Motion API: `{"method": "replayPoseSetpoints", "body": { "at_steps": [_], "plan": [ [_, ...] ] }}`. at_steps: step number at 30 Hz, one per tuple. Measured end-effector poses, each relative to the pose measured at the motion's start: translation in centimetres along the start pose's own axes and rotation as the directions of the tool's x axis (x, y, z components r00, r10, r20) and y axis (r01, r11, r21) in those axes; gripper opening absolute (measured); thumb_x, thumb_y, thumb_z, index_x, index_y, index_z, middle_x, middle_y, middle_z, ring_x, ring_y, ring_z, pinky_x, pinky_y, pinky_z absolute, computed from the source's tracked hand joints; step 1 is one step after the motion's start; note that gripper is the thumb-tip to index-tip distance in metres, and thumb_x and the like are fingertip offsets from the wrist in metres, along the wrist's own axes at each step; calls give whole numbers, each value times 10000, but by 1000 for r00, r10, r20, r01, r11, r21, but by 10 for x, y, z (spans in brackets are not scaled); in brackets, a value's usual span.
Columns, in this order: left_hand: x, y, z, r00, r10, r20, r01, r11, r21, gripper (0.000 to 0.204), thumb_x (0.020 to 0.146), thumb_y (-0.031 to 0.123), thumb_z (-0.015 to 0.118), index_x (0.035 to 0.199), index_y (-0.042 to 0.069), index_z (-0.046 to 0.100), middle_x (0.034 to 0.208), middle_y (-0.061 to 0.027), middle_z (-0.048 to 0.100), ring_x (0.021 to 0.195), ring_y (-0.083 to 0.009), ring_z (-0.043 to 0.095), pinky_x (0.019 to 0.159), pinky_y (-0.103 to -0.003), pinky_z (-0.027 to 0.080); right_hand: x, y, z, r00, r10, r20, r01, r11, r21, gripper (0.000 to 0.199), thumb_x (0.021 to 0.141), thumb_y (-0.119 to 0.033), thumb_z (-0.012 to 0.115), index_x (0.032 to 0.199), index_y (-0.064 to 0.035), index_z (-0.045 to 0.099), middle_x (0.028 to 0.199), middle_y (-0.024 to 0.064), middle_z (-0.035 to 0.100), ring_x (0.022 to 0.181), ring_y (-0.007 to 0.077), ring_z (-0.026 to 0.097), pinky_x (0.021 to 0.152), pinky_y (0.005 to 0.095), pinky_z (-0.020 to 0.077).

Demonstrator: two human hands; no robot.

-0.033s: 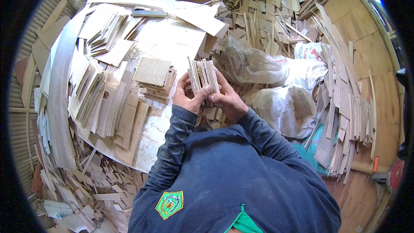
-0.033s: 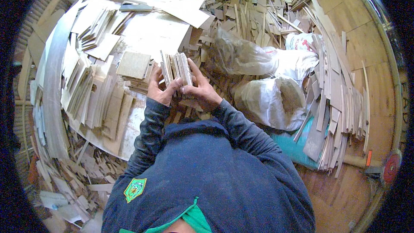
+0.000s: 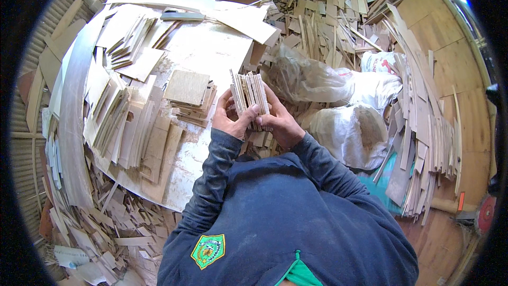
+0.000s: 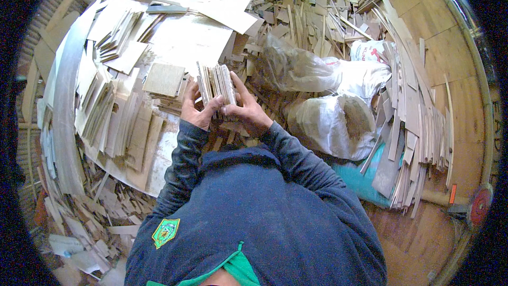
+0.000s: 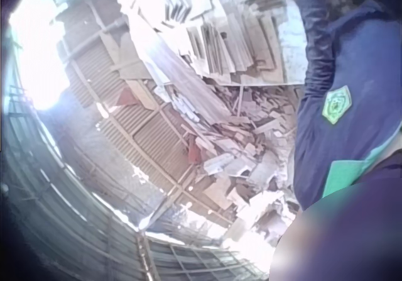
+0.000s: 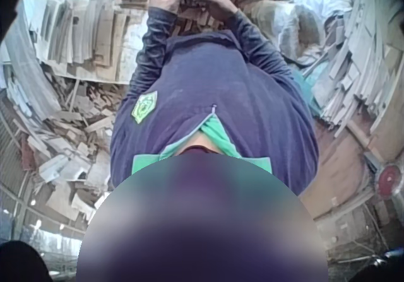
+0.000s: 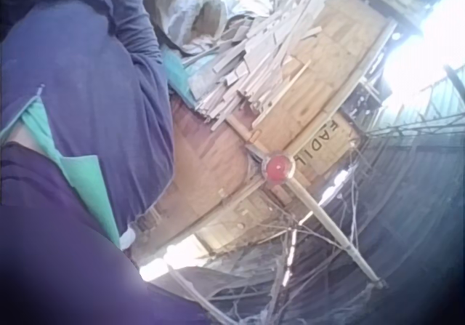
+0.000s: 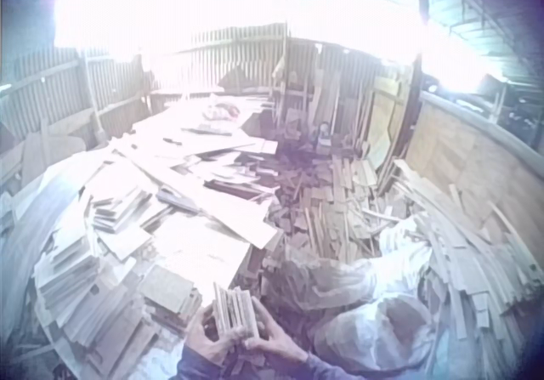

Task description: The person walks through a cluttered workshop and begins sorting small wooden pieces from a large sack. They repeatedly pick up handfuls of wood, separate them, and place them into a pile on a nearby table.

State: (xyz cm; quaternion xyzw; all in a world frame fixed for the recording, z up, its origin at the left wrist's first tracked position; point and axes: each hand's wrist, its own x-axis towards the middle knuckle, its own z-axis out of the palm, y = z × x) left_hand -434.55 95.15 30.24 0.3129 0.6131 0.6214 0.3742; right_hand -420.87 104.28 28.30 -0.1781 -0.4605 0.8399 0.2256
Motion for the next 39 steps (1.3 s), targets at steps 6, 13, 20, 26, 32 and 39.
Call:
{"method": "replayPoseSetpoints", "body": {
  "at_steps": [6,13,20,26,32,39],
  "plan": [
    [1,-1,-2,1000,-27,6,27,1000,3,816,758,256,821,1367,-48,370,1187,-189,574,1082,-239,581,932,-357,495,-3,-2,2,1000,4,-18,-4,1000,17,975,792,-153,685,1545,-108,67,1459,170,388,1288,262,452,1068,384,372],
    [2,2,-1,998,-55,11,55,996,-75,784,754,250,819,1353,-35,400,1191,-182,580,1080,-239,591,928,-359,497,-5,-7,6,1000,2,-4,-1,996,90,961,795,-128,664,1546,-108,63,1479,159,361,1311,264,426,1087,390,352],
    [3,5,-3,999,-23,26,24,999,-44,783,775,203,812,1370,-36,362,1179,-178,565,1026,-219,619,847,-328,546,1,-1,5,1000,-16,10,16,999,36,1014,757,-101,678,1550,-132,47,1472,168,368,1290,262,446,1077,394,366],
    [3,2,-6,1000,7,-4,-8,998,-65,792,763,220,825,1364,-36,376,1173,-173,565,1007,-208,618,844,-321,543,4,1,5,1000,-16,4,16,998,55,1016,758,-111,681,1551,-148,49,1463,167,385,1283,265,456,1066,398,379],
    [5,3,-11,1000,1,4,0,1000,-30,792,761,228,826,1368,-27,386,1137,-174,592,1001,-211,622,835,-327,546,9,-1,9,999,-24,26,25,998,-49,1038,761,-118,708,1550,-151,35,1455,182,390,1298,263,445,1067,405,378],
    [3,2,-14,999,13,-37,-14,999,-36,755,798,278,791,1379,3,396,1180,-186,576,1009,-235,625,831,-351,546,10,-8,14,997,51,49,-50,998,-36,1088,718,-105,756,1550,-153,57,1484,140,355,1308,248,433,1081,399,363]
  ]
}}
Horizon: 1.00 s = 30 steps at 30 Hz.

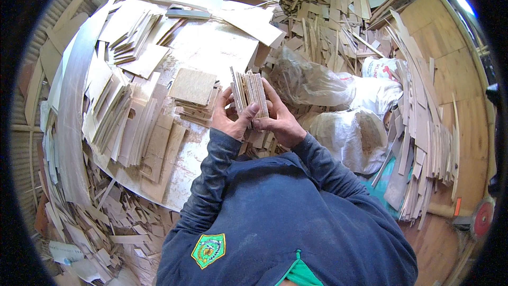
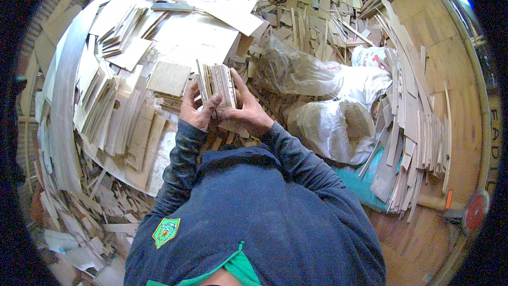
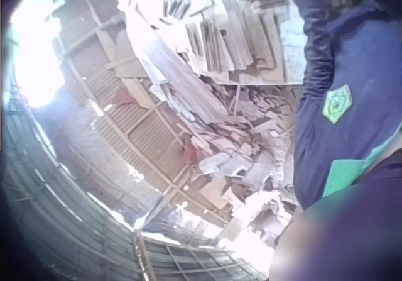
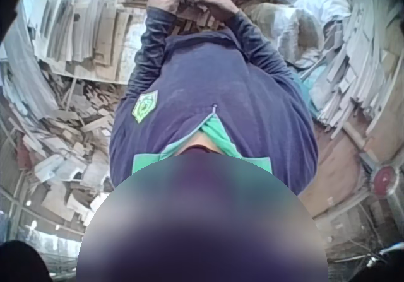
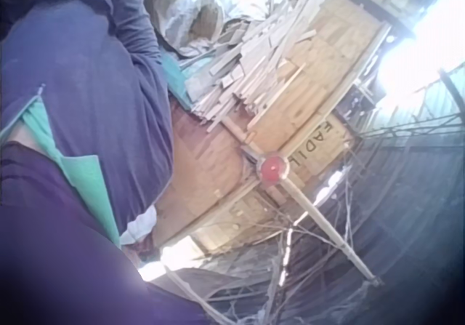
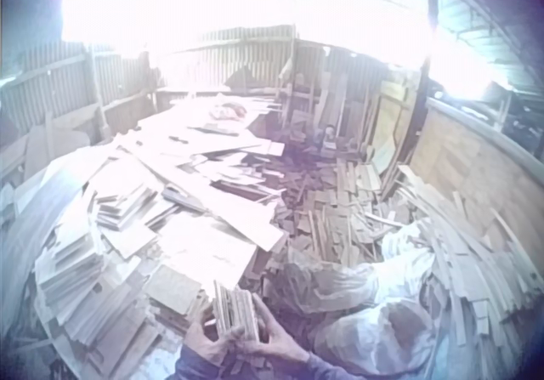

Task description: The person walks through a cluttered workshop and begins sorting small wooden pieces from a large sack. They repeatedly pick up handfuls of wood, separate them, and place them into a pile on a nearby table.

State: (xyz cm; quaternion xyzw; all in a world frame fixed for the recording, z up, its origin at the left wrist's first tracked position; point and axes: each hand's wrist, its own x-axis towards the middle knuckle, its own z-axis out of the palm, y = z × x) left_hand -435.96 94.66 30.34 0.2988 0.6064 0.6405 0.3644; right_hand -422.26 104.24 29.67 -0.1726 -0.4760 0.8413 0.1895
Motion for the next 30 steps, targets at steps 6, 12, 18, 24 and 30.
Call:
{"method": "replayPoseSetpoints", "body": {
  "at_steps": [6,12,18,24,30],
  "plan": [
    [1,-2,-8,997,37,71,-29,994,-109,675,869,252,701,1408,9,375,1273,-211,510,1061,-268,607,867,-360,534,7,-1,3,996,-84,14,84,996,36,1118,718,-88,772,1550,-171,30,1502,147,325,1295,257,447,1050,399,398],
    [4,4,-10,995,46,91,-32,987,-155,680,861,174,689,1424,-9,355,1283,-201,502,1098,-273,590,906,-368,523,8,-17,9,999,-38,27,35,992,125,917,857,-193,652,1550,-190,53,1500,135,344,1289,275,462,1054,416,408],
    [8,9,-6,990,40,134,-43,999,17,721,833,184,729,1414,-32,362,1284,-190,505,1078,-252,577,914,-366,520,14,-17,2,996,24,-82,-4,972,236,603,971,-427,439,1479,-129,310,1387,122,489,1224,255,523,1038,430,424],
    [21,3,4,984,-36,173,44,998,-43,736,835,235,742,1409,-33,366,1285,-184,511,1078,-246,561,917,-374,514,15,-12,-23,995,74,71,-92,948,305,635,938,-434,497,1453,-93,348,1366,119,508,1223,253,522,1042,425,421],
    [35,-2,9,969,-12,248,12,1000,3,668,874,181,694,1424,-3,363,1280,-187,526,1121,-242,563,950,-357,485,19,-3,-47,996,87,-27,-71,928,366,679,882,-383,607,1430,-63,365,1334,123,524,1236,253,511,1052,423,411]
  ]
}}
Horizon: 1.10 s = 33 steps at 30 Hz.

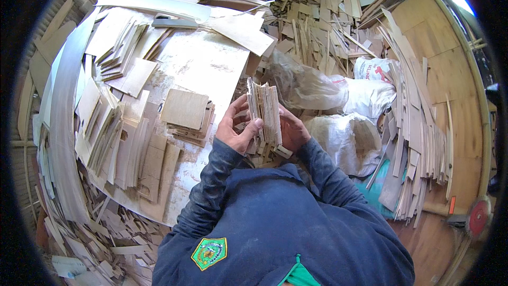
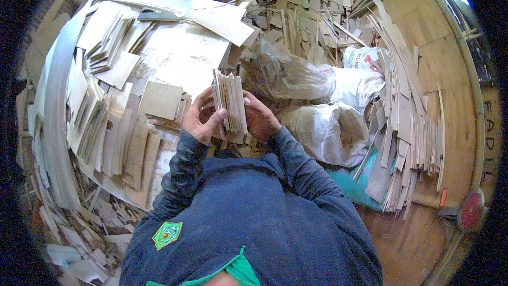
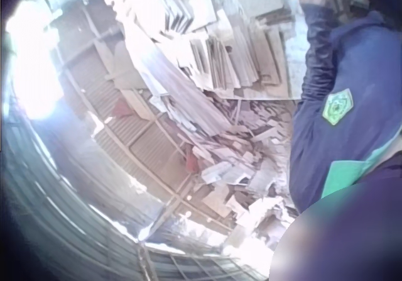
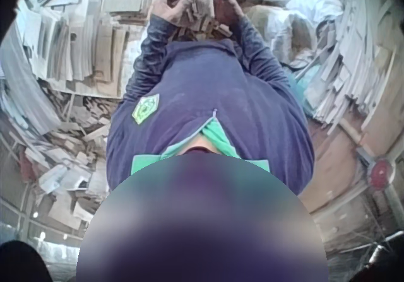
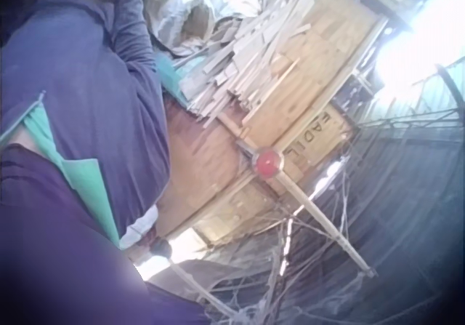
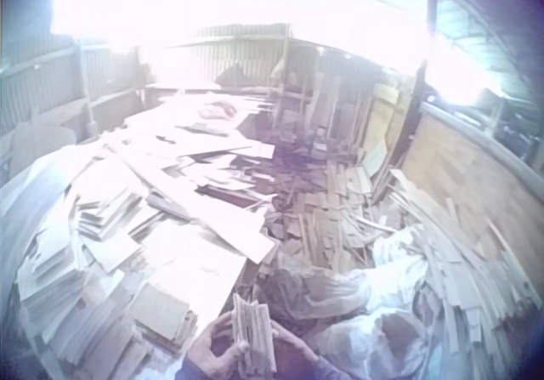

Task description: The person walks through a cluttered workshop and begins sorting small wooden pieces from a large sack. They repeatedly pick up handfuls of wood, separate them, and place them into a pile on a nearby table.

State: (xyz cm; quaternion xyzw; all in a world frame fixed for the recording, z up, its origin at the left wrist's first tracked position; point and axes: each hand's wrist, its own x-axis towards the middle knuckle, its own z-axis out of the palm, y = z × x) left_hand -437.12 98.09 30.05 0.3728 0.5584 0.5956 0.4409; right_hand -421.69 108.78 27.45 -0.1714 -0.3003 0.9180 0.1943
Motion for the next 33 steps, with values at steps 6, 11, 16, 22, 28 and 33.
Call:
{"method": "replayPoseSetpoints", "body": {
  "at_steps": [6,11,16,22,28,33],
  "plan": [
    [12,-12,0,999,33,20,-29,987,-158,589,852,-129,429,1417,33,380,1271,-128,550,1165,-183,544,998,-305,428,15,-13,-38,994,-103,26,105,983,-153,757,776,-77,754,1424,-62,364,1340,76,518,1231,201,500,1055,378,402],
    [27,-26,6,992,87,-92,-104,973,-208,615,812,-147,418,1409,-17,349,1326,-119,500,1246,-193,464,1071,-319,351,39,-28,-46,991,-132,34,136,944,-300,824,749,-18,765,1453,-50,339,1290,57,568,1195,174,529,1018,343,429],
    [22,-38,14,964,-35,-263,58,995,81,828,855,-52,511,1511,-25,7,1510,-271,242,1396,-297,295,1158,-369,193,104,-48,-51,998,-10,-58,-14,921,-389,587,797,-88,751,1314,-5,488,1153,83,633,1036,164,610,922,313,487],
    [-29,-55,25,973,-218,-74,210,972,-100,835,883,32,580,1526,45,48,1484,-307,275,1382,-366,327,1125,-421,294,244,-44,-77,996,76,-40,-83,717,-692,511,749,-287,820,1115,13,628,1011,115,675,867,194,666,774,303,546],
    [-54,-80,22,918,-373,135,375,927,6,715,901,8,601,1500,42,212,1413,-191,429,1267,-283,480,1045,-357,407,326,21,-67,989,3,-148,-148,-31,-989,742,471,-584,833,915,2,732,972,190,698,862,287,678,801,330,541],
    [-41,-92,34,847,-489,208,464,871,162,600,921,42,585,1446,-16,299,1368,-190,476,1217,-255,523,1020,-340,432,253,7,-58,927,-339,-162,-114,157,-981,801,736,-573,687,1323,-55,515,1317,225,517,1263,371,453,1059,454,357]
  ]
}}
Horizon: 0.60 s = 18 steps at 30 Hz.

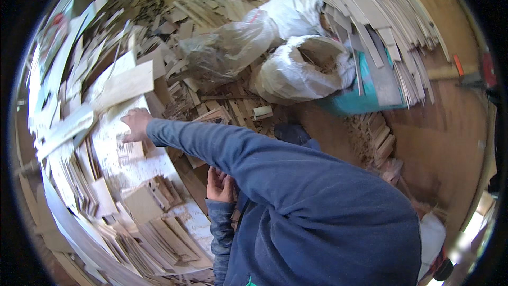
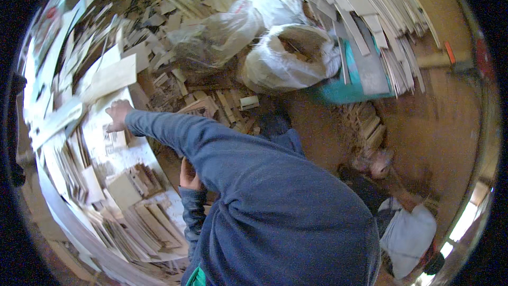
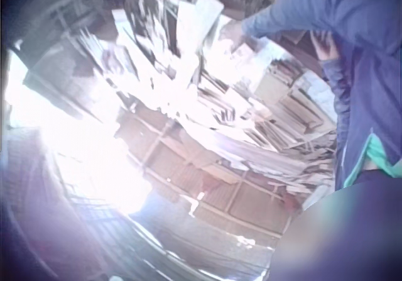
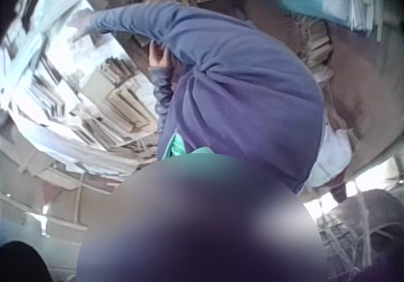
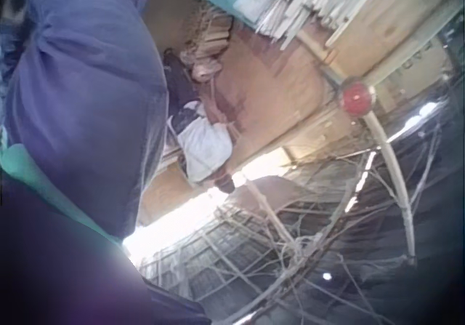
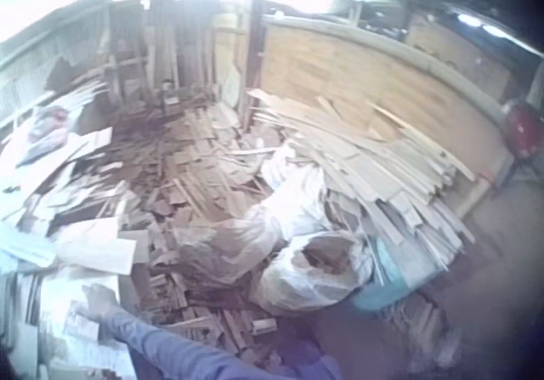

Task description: The person walks through a cluttered workshop and begins sorting small wooden pieces from a large sack. They repeatedly pick up handfuls of wood, separate them, and place them into a pile on a nearby table.

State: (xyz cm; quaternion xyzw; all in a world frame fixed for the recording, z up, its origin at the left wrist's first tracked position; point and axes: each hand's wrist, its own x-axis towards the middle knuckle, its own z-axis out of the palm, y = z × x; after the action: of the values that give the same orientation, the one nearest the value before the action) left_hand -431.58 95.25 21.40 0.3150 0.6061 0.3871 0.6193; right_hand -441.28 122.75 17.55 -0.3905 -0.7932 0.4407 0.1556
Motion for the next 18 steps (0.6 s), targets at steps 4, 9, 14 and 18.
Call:
{"method": "replayPoseSetpoints", "body": {
  "at_steps": [4,9,14,18],
  "plan": [
    [37,23,28,998,13,69,-33,955,293,587,911,126,635,1420,2,371,1333,-187,512,1190,-242,538,998,-344,447,-100,83,-99,991,-65,-119,116,864,490,562,825,-429,675,1207,-21,607,1106,195,659,1000,273,644,879,346,490],
    [96,45,102,962,143,233,-255,772,582,528,892,172,667,1360,15,478,1281,-195,553,1209,-238,529,978,-352,460,-288,262,-220,840,351,-413,-208,912,352,223,849,-218,630,956,-40,711,855,105,712,781,177,669,744,321,520],
    [172,39,230,941,129,314,-284,807,518,494,838,216,722,1313,221,585,1514,-291,205,1338,-404,388,1066,-435,379,-421,434,-258,323,703,-634,-704,626,335,236,839,-172,564,999,-61,698,983,179,687,934,346,655,818,448,517],
    [268,-2,339,873,356,332,-483,546,685,527,807,273,754,1304,204,593,1502,-355,165,1405,-440,254,1112,-466,304,-438,547,-259,525,749,-404,-784,610,113,252,829,-160,564,1004,-15,674,1011,233,660,956,385,635,848,484,501]
  ]
}}
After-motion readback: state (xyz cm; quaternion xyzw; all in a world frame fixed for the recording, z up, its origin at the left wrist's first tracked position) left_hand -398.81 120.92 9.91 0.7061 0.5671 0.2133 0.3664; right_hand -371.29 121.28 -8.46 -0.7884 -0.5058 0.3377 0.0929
